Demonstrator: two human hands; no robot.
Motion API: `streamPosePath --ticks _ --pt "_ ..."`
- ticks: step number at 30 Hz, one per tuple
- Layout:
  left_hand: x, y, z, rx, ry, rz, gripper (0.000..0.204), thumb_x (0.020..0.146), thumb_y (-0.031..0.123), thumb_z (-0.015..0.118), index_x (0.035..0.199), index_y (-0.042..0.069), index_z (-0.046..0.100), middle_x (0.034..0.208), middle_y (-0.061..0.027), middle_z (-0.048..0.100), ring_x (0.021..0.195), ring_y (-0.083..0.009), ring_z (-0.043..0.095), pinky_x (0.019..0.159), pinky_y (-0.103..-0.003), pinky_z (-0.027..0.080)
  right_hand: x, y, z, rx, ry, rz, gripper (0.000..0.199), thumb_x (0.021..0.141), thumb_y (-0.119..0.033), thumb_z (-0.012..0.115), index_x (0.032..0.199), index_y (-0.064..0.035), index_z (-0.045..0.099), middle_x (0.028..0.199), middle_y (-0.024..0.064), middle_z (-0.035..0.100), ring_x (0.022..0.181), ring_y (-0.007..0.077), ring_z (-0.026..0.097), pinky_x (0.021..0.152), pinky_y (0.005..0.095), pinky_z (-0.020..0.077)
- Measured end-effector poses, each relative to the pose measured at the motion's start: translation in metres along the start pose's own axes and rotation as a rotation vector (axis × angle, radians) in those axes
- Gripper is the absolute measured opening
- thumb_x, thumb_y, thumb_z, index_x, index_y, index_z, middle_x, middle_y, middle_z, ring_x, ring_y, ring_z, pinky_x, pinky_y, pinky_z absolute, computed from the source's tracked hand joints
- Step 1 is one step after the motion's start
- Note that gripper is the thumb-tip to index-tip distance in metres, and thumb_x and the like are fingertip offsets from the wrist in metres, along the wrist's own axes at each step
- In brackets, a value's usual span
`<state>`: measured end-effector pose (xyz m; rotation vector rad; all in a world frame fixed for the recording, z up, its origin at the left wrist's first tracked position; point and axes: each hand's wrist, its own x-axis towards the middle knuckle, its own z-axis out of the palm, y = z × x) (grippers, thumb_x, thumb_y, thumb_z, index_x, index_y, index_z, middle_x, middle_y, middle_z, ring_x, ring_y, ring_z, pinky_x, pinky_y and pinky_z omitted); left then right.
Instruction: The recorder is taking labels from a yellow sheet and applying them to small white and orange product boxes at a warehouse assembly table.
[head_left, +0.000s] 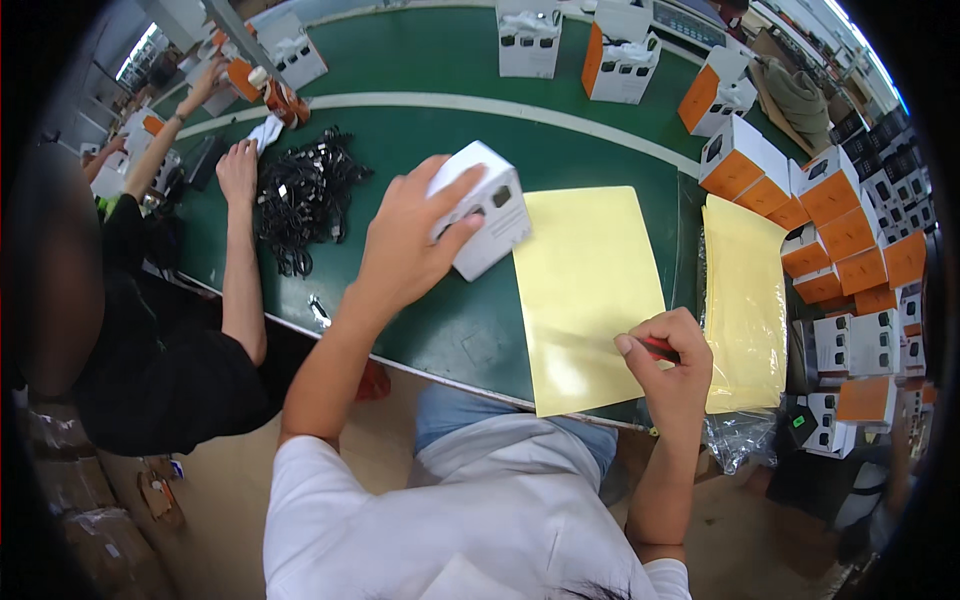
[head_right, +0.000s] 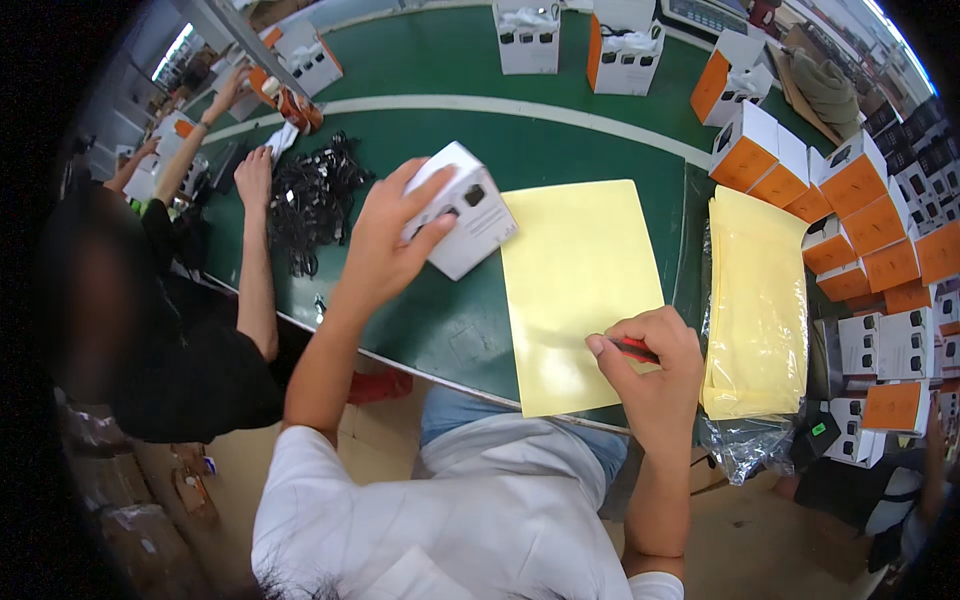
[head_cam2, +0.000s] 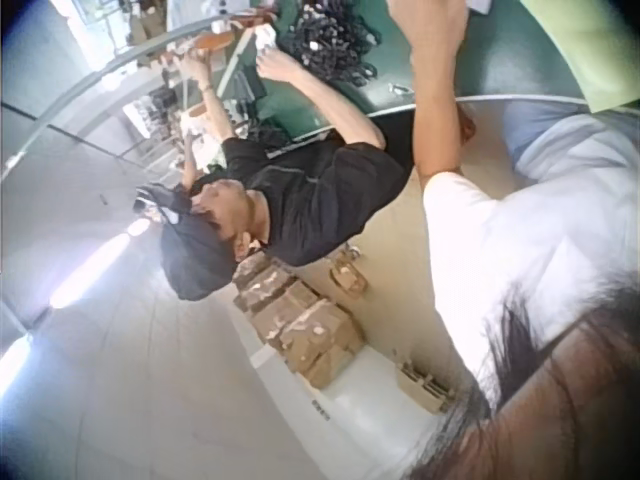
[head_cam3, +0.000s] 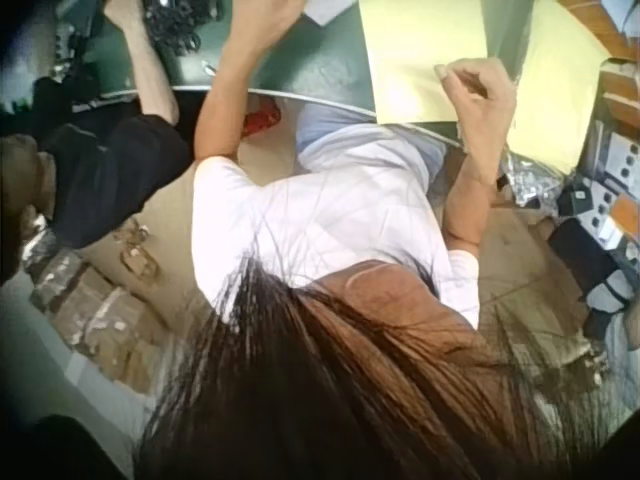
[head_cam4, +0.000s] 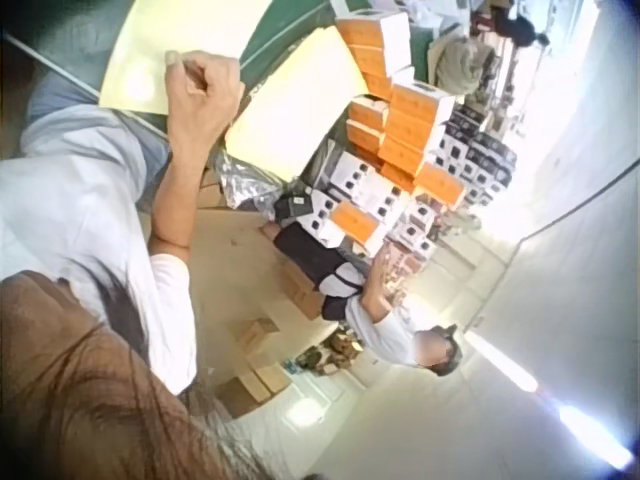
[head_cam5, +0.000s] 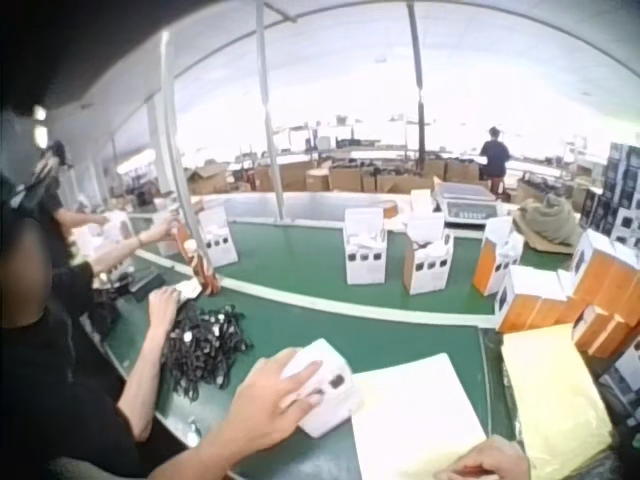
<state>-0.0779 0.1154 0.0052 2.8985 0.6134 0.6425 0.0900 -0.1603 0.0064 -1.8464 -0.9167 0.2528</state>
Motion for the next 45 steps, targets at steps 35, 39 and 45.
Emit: streamPosePath --ticks 35,39,45 --pt "-0.061 0.056 0.042 -2.224 0.121 -0.674 0.053 0.112 0.025 0.047 0.160 0.008 0.034 0.153 -0.0107 0.052 0.140 -0.0267 0.054 0.115 -0.045 0.046 0.026 -0.036 0.031 -0.403 0.051 -0.289 0.057 0.070 -0.056 0.089 0.075 -0.0054 0.062 0.073 0.0078 0.062 0.065 0.0283 0.056 0.063 0.0414 0.0398" --pt "-0.058 0.061 0.043 -2.176 0.165 -0.681 0.050 0.112 0.025 0.046 0.157 0.006 0.039 0.152 -0.0116 0.054 0.139 -0.0278 0.054 0.117 -0.046 0.043 0.024 -0.016 0.025 -0.331 -0.096 -0.041 0.066 0.076 -0.065 0.081 0.079 -0.0036 0.059 0.072 0.0122 0.059 0.070 0.0310 0.059 0.070 0.0419 0.0430" --pt "0.003 0.064 0.014 -1.777 0.179 -0.566 0.054 0.107 0.017 0.055 0.158 0.004 0.041 0.146 -0.0097 0.059 0.132 -0.0238 0.059 0.111 -0.041 0.048 0.002 0.060 0.021 0.614 -0.160 0.339 0.021 0.098 -0.022 0.072 0.096 -0.0058 0.058 0.072 -0.0021 0.050 0.063 0.0104 0.047 0.064 0.0304 0.0452"
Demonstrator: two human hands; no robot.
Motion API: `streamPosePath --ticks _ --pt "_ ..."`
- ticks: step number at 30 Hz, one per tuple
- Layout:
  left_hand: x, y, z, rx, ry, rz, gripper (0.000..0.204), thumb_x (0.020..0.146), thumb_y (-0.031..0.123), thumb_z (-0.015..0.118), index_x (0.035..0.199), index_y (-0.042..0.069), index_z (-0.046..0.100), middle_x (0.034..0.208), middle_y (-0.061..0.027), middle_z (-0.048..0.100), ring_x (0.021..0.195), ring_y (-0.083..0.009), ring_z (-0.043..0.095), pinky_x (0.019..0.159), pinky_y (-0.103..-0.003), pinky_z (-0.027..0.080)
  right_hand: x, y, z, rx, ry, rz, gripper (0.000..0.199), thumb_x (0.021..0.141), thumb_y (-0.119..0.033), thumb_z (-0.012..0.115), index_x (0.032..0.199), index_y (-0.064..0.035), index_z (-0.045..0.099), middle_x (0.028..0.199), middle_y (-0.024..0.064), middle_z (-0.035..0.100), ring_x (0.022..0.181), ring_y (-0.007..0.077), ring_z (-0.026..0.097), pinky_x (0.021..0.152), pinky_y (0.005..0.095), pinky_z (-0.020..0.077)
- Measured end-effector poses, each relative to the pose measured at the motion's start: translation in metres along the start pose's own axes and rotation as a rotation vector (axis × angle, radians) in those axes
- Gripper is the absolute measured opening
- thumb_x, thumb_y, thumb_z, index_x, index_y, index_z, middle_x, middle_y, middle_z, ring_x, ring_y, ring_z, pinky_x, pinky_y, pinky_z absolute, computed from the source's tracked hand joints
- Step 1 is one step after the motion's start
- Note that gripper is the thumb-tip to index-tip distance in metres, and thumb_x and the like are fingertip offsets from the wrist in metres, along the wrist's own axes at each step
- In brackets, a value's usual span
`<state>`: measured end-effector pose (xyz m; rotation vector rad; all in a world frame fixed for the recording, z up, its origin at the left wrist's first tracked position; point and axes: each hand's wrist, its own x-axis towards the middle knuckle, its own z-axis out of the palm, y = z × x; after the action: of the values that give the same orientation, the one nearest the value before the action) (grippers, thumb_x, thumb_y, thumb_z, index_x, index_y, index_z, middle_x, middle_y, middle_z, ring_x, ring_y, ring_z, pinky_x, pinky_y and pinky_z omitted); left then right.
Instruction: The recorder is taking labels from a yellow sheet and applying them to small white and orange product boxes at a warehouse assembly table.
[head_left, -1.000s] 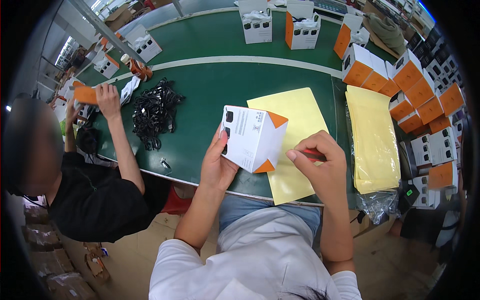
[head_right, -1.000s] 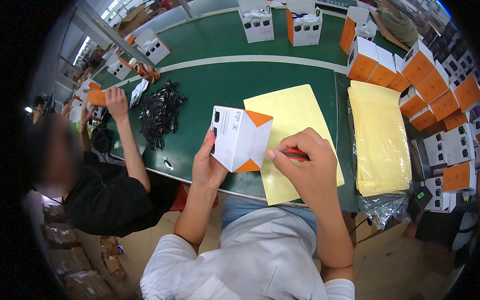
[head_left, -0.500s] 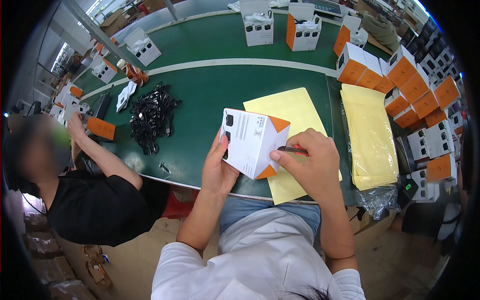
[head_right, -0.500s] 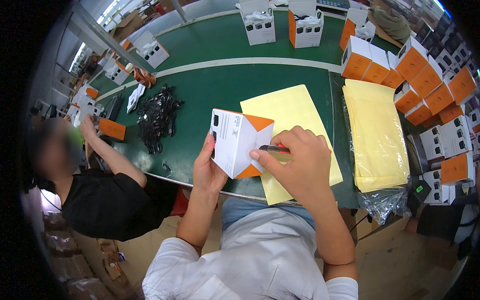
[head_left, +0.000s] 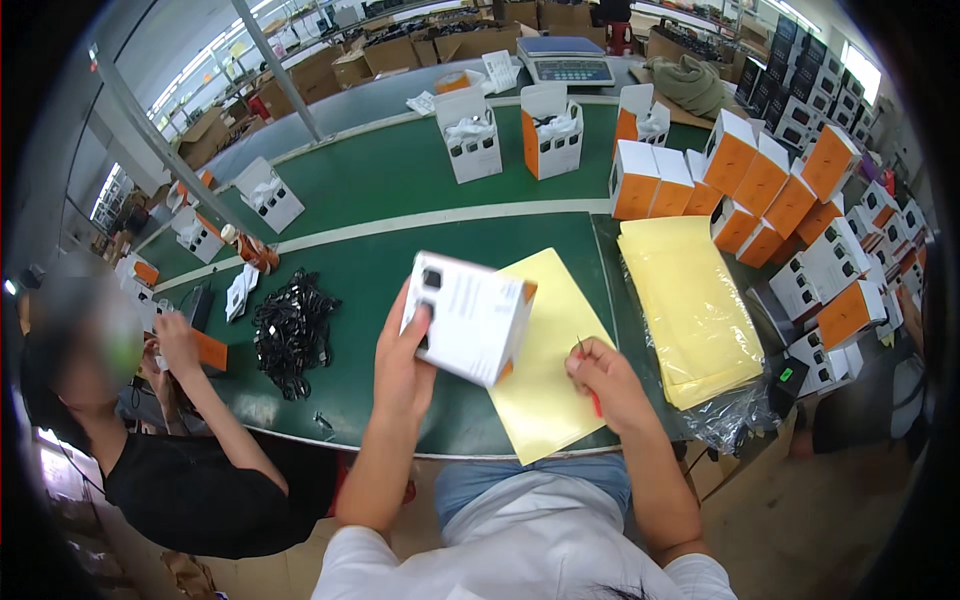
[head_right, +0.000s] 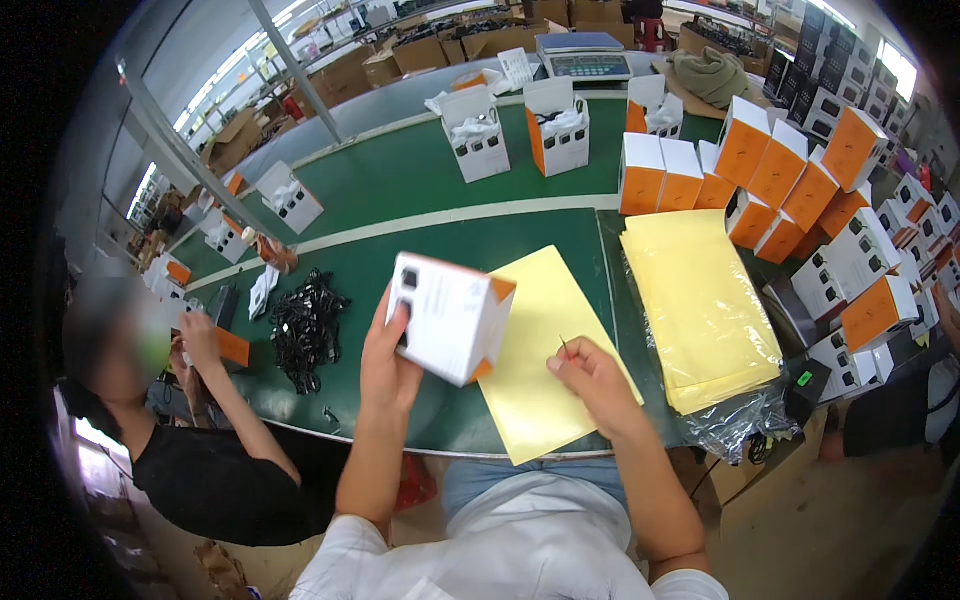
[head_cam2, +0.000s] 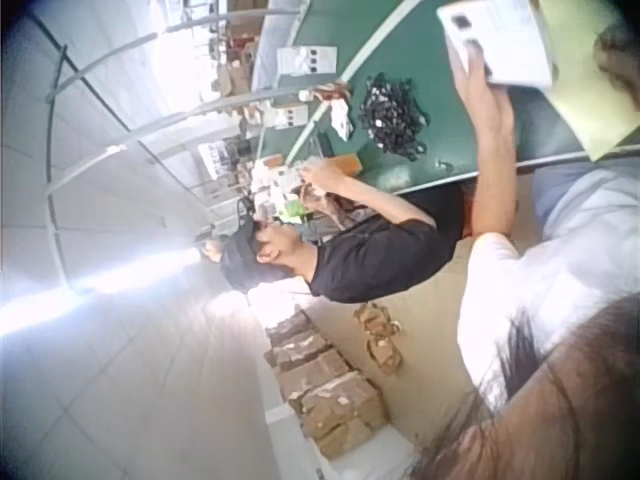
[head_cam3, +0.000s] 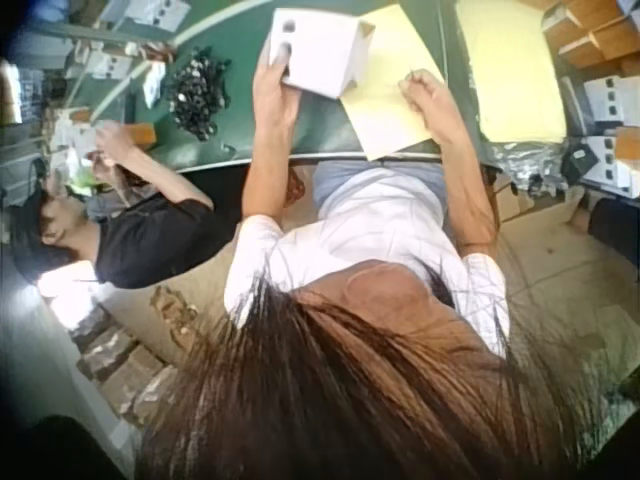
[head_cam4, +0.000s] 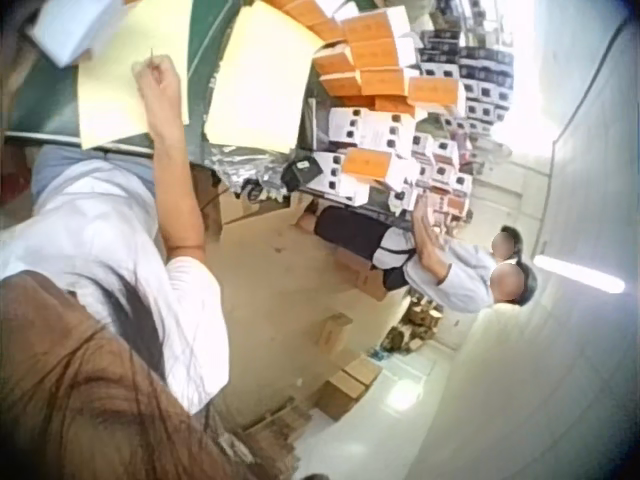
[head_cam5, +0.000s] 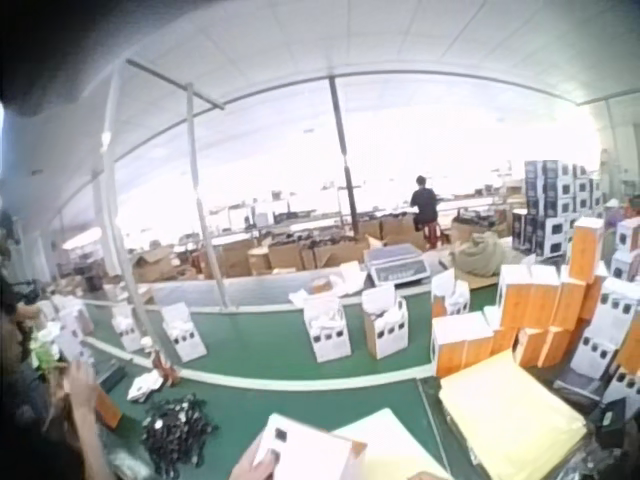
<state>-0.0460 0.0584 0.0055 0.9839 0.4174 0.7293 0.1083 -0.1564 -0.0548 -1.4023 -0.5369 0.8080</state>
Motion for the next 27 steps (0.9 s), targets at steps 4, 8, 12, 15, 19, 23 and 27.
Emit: streamPosePath --ticks 4,8,12,15,19,23,27 --pt "0.083 -0.003 0.075 0.291 0.008 -0.063 0.058 0.100 0.016 0.069 0.154 0.014 0.051 0.132 -0.0043 0.066 0.111 -0.0136 0.066 0.084 -0.033 0.056 -0.016 -0.012 -0.001 0.583 -0.163 0.150 0.017 0.101 -0.014 0.064 0.115 -0.0071 0.057 0.088 -0.0013 0.054 0.074 0.0086 0.050 0.070 0.0307 0.0480" --pt "0.214 -0.078 0.095 0.564 0.124 0.128 0.070 0.082 0.011 0.082 0.149 0.015 0.059 0.133 -0.0160 0.062 0.117 -0.0290 0.064 0.091 -0.040 0.055 -0.013 -0.012 -0.001 0.663 -0.095 0.151 0.037 0.101 -0.012 0.060 0.137 -0.0066 0.053 0.096 0.0014 0.057 0.084 0.0107 0.055 0.078 0.0351 0.0506" --pt "0.226 -0.125 0.173 0.941 0.253 0.104 0.071 0.083 0.025 0.078 0.150 0.014 0.057 0.149 -0.0235 0.045 0.135 -0.0438 0.041 0.114 -0.049 0.038 -0.014 0.004 -0.023 0.664 0.007 0.150 0.046 0.101 -0.010 0.060 0.145 -0.0065 0.049 0.097 -0.0005 0.057 0.087 0.0103 0.057 0.080 0.0382 0.0537" --pt "0.237 -0.143 0.192 0.888 0.126 0.141 0.071 0.086 0.031 0.077 0.150 0.009 0.056 0.136 -0.0224 0.058 0.125 -0.0383 0.055 0.109 -0.042 0.043 -0.012 0.003 -0.030 0.658 -0.006 0.170 0.056 0.101 -0.009 0.059 0.153 -0.0041 0.041 0.102 -0.0022 0.055 0.089 0.0086 0.056 0.082 0.0360 0.0545" --pt "0.247 -0.150 0.174 0.809 -0.044 0.223 0.057 0.089 0.026 0.075 0.139 0.002 0.061 0.127 -0.0191 0.062 0.110 -0.0329 0.062 0.097 -0.041 0.050 -0.008 0.005 -0.036 0.670 0.025 0.184 0.060 0.101 -0.006 0.058 0.157 -0.0033 0.036 0.108 -0.0005 0.054 0.092 0.0108 0.057 0.087 0.0383 0.0560" --pt "0.272 -0.124 0.125 0.965 -0.020 0.410 0.062 0.080 0.020 0.081 0.135 -0.001 0.060 0.135 -0.0236 0.060 0.124 -0.0399 0.059 0.108 -0.045 0.046 -0.008 0.015 -0.041 0.552 0.109 0.143 0.070 0.098 0.000 0.055 0.162 -0.0053 0.027 0.125 0.0063 0.053 0.100 0.0146 0.060 0.090 0.0456 0.0595" --pt "0.334 -0.153 0.096 1.076 -0.112 0.411 0.088 0.077 0.022 0.084 0.150 -0.004 0.043 0.146 -0.0283 0.053 0.136 -0.0419 0.052 0.116 -0.044 0.041 -0.017 0.007 -0.034 0.392 0.186 0.107 0.086 0.096 0.004 0.054 0.167 -0.0019 0.005 0.135 0.0106 0.050 0.107 0.0179 0.058 0.087 0.0436 0.0606"
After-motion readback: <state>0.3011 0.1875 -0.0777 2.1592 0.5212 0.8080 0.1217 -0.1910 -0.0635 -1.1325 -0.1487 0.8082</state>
